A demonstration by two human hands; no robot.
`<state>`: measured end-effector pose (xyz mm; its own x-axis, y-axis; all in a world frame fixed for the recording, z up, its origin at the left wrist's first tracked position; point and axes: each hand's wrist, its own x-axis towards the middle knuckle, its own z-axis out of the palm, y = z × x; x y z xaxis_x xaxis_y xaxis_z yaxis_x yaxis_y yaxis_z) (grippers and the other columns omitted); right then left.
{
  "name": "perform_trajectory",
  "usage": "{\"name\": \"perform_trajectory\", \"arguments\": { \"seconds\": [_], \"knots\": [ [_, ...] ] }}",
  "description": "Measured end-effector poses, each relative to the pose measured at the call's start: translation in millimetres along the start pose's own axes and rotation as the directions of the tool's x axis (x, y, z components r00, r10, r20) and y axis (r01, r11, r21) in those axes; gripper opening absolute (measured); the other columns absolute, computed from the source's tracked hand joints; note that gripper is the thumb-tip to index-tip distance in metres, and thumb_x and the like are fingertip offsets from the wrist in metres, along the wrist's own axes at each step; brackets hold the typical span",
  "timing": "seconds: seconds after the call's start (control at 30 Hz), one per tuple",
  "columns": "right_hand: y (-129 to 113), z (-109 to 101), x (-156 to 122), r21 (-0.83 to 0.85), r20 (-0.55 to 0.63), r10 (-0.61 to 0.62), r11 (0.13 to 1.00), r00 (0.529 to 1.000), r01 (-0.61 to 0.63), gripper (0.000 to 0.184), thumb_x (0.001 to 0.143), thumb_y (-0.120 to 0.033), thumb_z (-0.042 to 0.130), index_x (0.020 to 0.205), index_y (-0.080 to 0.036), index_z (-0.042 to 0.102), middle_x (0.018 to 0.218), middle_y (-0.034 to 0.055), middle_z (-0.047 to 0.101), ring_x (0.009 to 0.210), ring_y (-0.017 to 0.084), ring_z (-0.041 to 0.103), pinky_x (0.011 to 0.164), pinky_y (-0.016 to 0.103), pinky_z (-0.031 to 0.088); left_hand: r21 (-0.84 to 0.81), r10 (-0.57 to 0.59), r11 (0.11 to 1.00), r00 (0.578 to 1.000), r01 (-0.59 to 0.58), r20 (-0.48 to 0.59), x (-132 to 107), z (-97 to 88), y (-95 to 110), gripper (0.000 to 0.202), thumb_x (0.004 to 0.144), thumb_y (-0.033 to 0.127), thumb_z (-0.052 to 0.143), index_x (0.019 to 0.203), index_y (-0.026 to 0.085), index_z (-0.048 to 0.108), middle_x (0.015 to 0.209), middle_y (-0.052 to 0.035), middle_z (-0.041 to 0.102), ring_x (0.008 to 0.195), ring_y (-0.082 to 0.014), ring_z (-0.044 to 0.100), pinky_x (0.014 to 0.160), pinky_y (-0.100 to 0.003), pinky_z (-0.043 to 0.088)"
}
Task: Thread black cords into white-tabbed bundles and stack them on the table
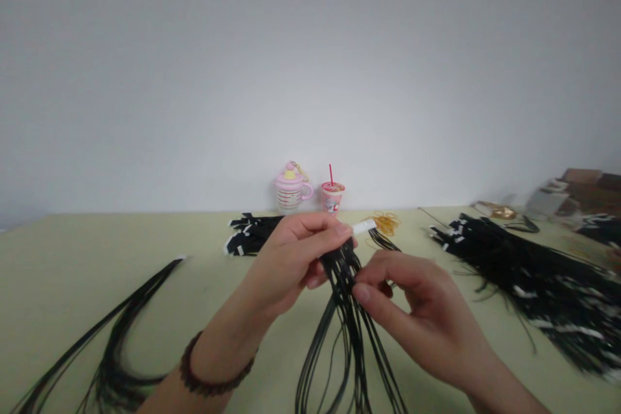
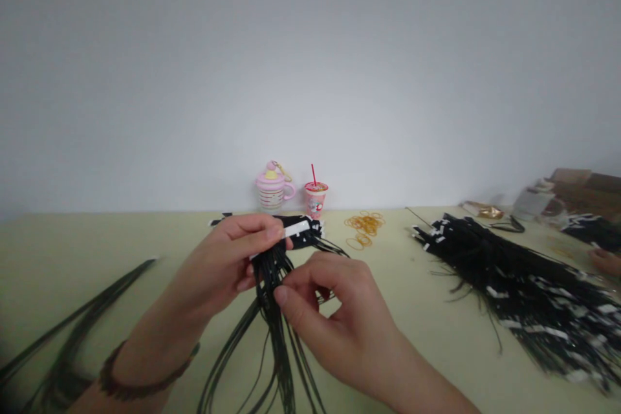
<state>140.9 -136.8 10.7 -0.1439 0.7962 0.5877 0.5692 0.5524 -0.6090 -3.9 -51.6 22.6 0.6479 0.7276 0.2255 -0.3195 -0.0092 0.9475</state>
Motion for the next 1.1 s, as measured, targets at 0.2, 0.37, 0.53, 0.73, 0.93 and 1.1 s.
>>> {"name": "perform_trajectory", "arguments": {
  "seconds": [0.2,0.37,0.53,0.73,0.93,1.1],
  "knots": [
    [-64,-37,-33,-0.103,-0.173,-0.100,0.991,0.980,0.083,0.017,0.083,-0.019,0.057,0.066,-0.019,0.055,0.063,-0.0029,0.056,0.058,0.007,0.051,0.052,0.019,0.040,0.016,0.101,0.994,0.983,-0.105,0.152,-29,60.1,44,0.020,0.079,0.031,0.060,0.068,0.014,0.064,0.047,0.0054,0.049,0.032,-0.0002,0.032,0.029,-0.011,0.020],
    [-98,-48,-52,-0.157,-0.261,-0.088,0.986,0.961,0.047,0.011,0.081,-0.019,0.060,0.070,-0.020,0.058,0.070,-0.0028,0.060,0.060,0.009,0.056,0.054,0.020,0.043,0.062,0.088,0.993,0.976,-0.102,0.201,-44,80.2,65,0.020,0.078,0.033,0.060,0.068,0.016,0.064,0.052,0.0044,0.053,0.033,-0.0011,0.035,0.030,-0.012,0.022],
    [-78,-33,-63,-0.110,-0.162,-0.003,0.994,0.987,-0.016,0.019,0.083,-0.021,0.056,0.064,-0.018,0.057,0.056,-0.0047,0.054,0.053,0.006,0.049,0.049,0.017,0.038,0.127,0.112,0.983,0.982,-0.132,0.153,-50,72.2,33,0.019,0.076,0.031,0.064,0.066,0.015,0.062,0.053,0.0043,0.051,0.037,-0.0020,0.035,0.033,-0.014,0.023],
    [-36,0,-70,-0.118,-0.197,0.019,0.992,0.980,-0.043,0.016,0.084,-0.020,0.055,0.069,-0.017,0.061,0.059,-0.0043,0.057,0.055,0.006,0.050,0.055,0.018,0.037,0.300,0.094,0.948,0.993,-0.111,0.071,-52,48.3,-2,0.023,0.076,0.030,0.064,0.062,0.013,0.059,0.049,0.0045,0.045,0.041,-0.0032,0.036,0.036,-0.015,0.024],
    [-23,12,-66,-0.088,-0.113,0.065,0.993,0.991,-0.076,0.019,0.089,-0.021,0.049,0.073,-0.017,0.058,0.066,-0.0027,0.058,0.061,0.007,0.052,0.058,0.019,0.038,0.143,-0.064,0.988,0.996,0.055,0.059,-36,28.9,-9,0.016,0.070,0.022,0.067,0.059,0.013,0.062,0.046,0.0047,0.046,0.035,-0.0018,0.034,0.031,-0.013,0.021],
    [-20,17,-64,-0.159,-0.101,0.046,0.985,0.994,-0.062,0.016,0.089,-0.017,0.047,0.076,-0.017,0.055,0.069,-0.0029,0.058,0.064,0.006,0.053,0.058,0.017,0.037,0.129,-0.139,0.983,0.988,0.130,0.065,-29,23.2,-11,0.017,0.066,0.022,0.071,0.056,0.012,0.063,0.043,0.0045,0.046,0.033,-0.0006,0.031,0.030,-0.012,0.019]
  ]
}}
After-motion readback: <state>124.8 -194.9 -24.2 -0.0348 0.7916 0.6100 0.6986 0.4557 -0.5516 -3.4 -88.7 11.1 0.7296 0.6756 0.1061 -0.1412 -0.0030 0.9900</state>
